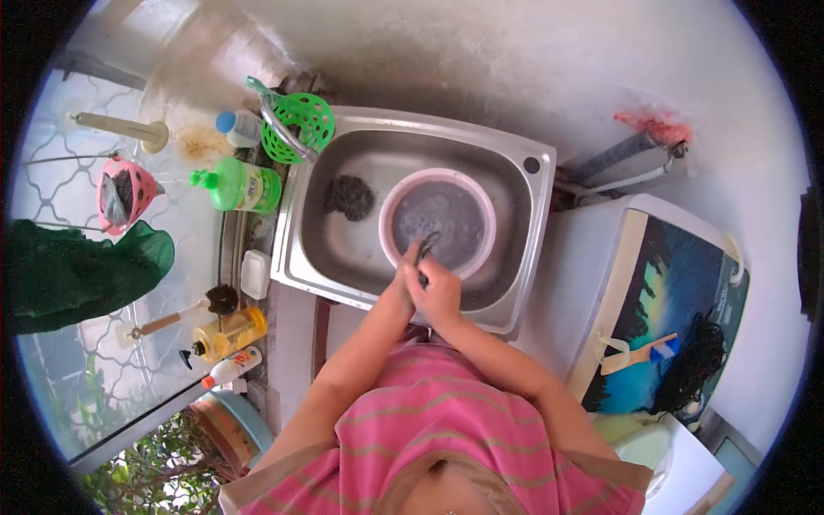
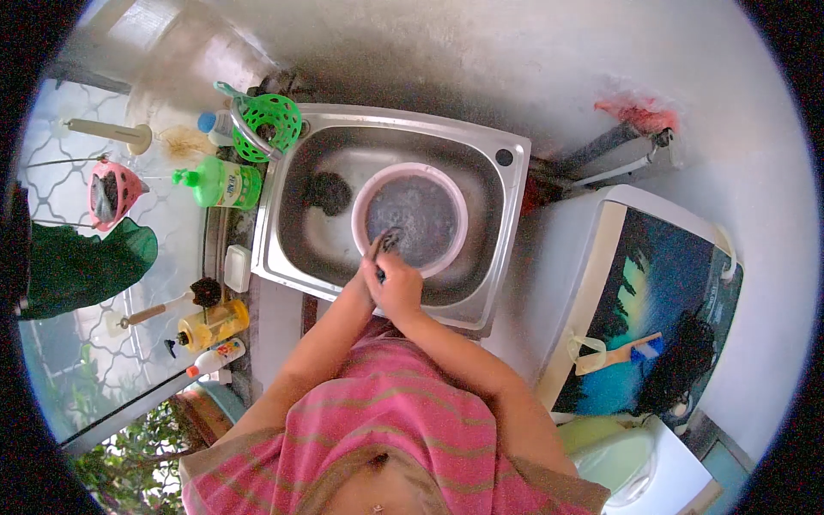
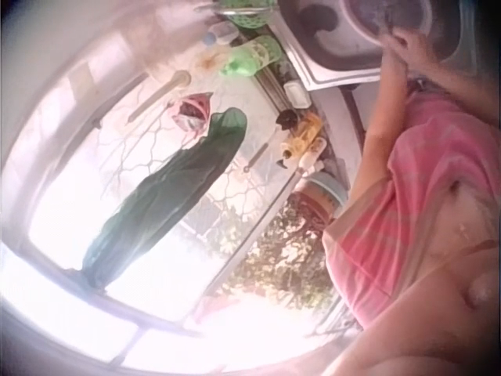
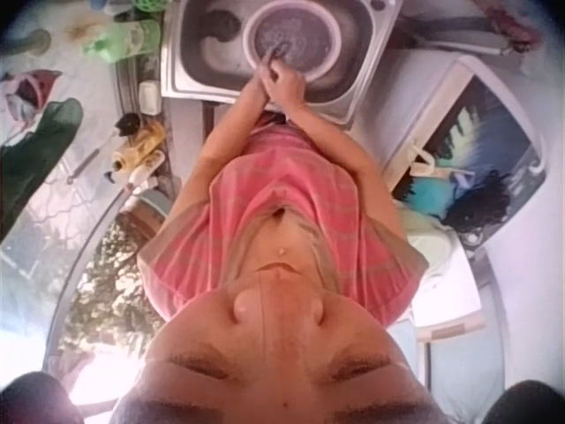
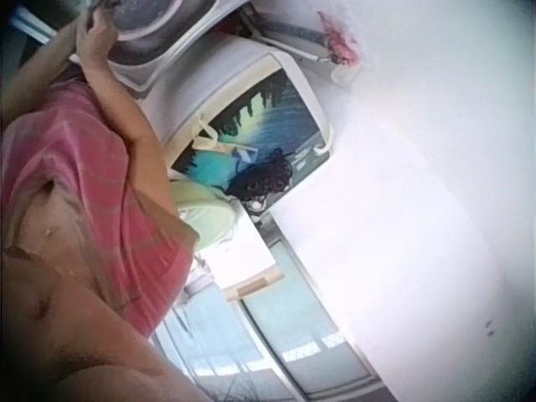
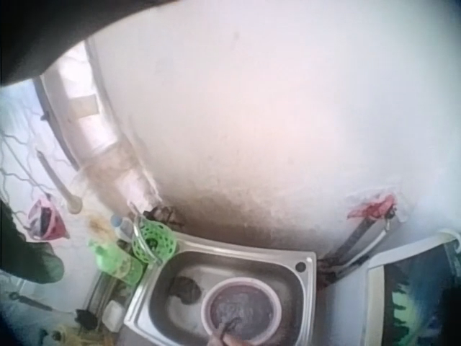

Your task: The person washes hairpieces in a basin inside a sink by scrubbing them with soap and rinsing them in water. The person then empties the basin, refills it with water from the tap, and washes another hairpiece.

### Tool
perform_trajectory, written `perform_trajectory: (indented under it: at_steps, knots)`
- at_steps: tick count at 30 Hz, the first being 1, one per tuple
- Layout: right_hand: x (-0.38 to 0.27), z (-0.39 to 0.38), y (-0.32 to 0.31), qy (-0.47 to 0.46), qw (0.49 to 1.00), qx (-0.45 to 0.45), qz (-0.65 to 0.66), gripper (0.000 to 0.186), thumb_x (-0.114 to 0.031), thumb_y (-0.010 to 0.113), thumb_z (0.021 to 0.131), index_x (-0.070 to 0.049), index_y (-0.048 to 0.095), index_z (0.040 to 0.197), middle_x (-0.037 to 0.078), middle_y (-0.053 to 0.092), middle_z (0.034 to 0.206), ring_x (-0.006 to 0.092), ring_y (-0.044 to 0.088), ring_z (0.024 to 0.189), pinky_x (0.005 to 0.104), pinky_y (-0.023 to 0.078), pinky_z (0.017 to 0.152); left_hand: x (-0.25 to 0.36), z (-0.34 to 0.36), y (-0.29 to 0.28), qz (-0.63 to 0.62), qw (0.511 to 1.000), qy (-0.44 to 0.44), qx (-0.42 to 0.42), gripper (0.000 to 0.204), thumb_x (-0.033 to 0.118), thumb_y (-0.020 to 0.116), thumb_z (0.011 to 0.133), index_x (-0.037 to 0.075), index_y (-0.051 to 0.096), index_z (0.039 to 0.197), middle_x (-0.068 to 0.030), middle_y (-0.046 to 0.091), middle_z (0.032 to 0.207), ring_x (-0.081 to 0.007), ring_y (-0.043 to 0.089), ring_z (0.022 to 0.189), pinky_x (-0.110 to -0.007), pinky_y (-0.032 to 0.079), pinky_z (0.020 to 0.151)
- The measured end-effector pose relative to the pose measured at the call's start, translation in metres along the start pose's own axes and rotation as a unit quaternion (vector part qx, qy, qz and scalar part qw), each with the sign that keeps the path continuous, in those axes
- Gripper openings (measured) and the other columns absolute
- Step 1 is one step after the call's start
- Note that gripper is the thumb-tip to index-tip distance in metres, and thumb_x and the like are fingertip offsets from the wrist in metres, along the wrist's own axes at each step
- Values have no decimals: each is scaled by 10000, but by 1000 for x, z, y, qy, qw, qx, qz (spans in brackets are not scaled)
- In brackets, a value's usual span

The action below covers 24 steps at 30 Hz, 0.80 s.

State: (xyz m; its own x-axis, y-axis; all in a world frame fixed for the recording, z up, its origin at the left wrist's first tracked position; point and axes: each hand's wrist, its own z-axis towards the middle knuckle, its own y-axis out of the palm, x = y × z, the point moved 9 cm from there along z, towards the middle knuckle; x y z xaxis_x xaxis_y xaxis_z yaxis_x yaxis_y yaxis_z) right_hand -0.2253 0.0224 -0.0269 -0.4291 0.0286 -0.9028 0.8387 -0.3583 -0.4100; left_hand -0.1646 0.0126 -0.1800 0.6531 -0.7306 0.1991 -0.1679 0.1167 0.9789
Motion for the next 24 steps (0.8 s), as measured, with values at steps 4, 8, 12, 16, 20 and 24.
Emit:
perform_trajectory:
  at_steps: [4, 8, 12, 16, 20, 24]
  knots:
    - [85, 27, -6, 124, 988, 20, -95, 309, -319, 545, 840, -66, 576, 665, 190, 560, 630, 379, 558, 587, 430, 433, 547, -21, -12, 24, 80, 812, -146, 559, 371, 372, 277, 935, 107, 536, 917, -85, 572, 803, -257, 557, 685, -410, 463, 585]
    - [98, 52, 10, 99, 988, -43, -107, 359, -353, 515, 858, -58, 538, 655, 187, 555, 616, 397, 545, 584, 462, 415, 545, -24, 17, 39, -198, 967, -152, -47, 372, 345, 255, 953, 88, 498, 1072, -105, 575, 933, -259, 570, 769, -417, 477, 665]
    - [134, 75, 9, 105, 984, 19, -139, 324, -350, 509, 864, -37, 542, 786, 192, 576, 807, 380, 544, 786, 454, 416, 659, 13, 11, -29, 110, 866, -89, 480, 415, 384, 347, 926, 86, 438, 1200, -122, 531, 1089, -254, 527, 957, -427, 427, 816]
    - [196, 60, 28, 193, 956, 6, -223, 386, -355, 553, 827, -52, 500, 1061, 218, 489, 1059, 393, 488, 961, 436, 387, 845, 29, -6, -66, 140, 791, -147, 578, 572, 473, 442, 869, 129, 337, 1314, -154, 294, 1364, -365, 315, 1213, -607, 203, 957]
    - [235, 8, 74, 256, 913, -146, -282, 511, -329, 573, 794, -86, 418, 1216, 271, 431, 1169, 423, 499, 996, 429, 406, 862, 13, 0, -83, 126, 811, -216, 529, 565, 466, 448, 870, 120, 343, 1304, -159, 304, 1370, -363, 321, 1222, -568, 192, 1002]
    - [184, -4, 108, 260, 941, -180, -119, 395, -250, 581, 775, -63, 501, 1113, 243, 570, 991, 404, 548, 940, 453, 440, 784, 23, 3, -117, 73, 858, -156, 484, 457, 421, 450, 873, 94, 481, 1190, -122, 554, 1093, -266, 527, 983, -433, 415, 861]
